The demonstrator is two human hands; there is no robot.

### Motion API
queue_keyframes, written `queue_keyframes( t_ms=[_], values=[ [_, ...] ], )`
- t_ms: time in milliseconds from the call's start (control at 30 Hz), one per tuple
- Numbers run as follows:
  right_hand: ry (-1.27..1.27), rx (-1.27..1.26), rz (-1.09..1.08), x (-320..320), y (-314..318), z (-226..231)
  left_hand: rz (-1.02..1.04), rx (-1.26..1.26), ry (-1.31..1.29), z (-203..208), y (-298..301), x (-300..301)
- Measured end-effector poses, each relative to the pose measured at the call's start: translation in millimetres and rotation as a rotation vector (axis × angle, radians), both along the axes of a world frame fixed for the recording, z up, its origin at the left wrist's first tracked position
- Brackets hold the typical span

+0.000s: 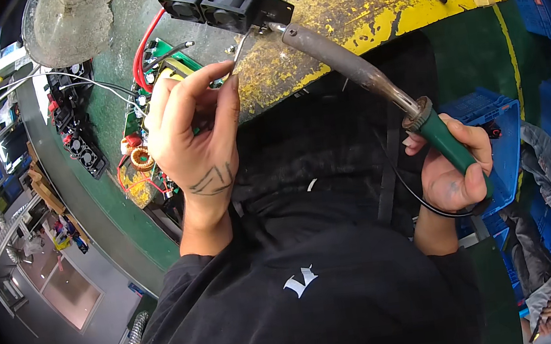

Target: Soldering wires and components onto green circuit boards at a factory workbench.

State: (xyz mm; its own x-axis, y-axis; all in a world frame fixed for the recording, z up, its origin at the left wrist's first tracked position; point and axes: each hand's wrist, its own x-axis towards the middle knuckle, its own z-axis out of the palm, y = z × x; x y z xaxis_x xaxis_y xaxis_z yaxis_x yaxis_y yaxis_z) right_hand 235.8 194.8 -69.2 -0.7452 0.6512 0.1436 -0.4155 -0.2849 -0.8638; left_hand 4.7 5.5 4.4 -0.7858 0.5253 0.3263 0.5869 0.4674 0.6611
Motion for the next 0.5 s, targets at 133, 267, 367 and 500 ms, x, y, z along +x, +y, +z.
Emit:
queue_keyframes(
  t_ms=[133, 267, 367, 500],
  values=[
    [-0.021, -0.032, -0.033, 1.2, -3.3, -4.4, -0.037, -0.004, 0.026, 0.5, 1.9, 0.4],
    [-0.063, -0.088, -0.103, 2.2, -6.3, -7.8, -0.037, -0.018, 0.04, -0.8, 4.6, 2.0],
    [-0.093, -0.103, -0.103, 3.1, -5.4, -7.7, -0.039, -0.025, 0.03, -0.9, 4.1, 0.3],
    [-0.081, -0.108, -0.102, 1.4, -5.6, -8.1, -0.036, -0.036, 0.033, -0.2, 5.2, 0.0]
  ],
)
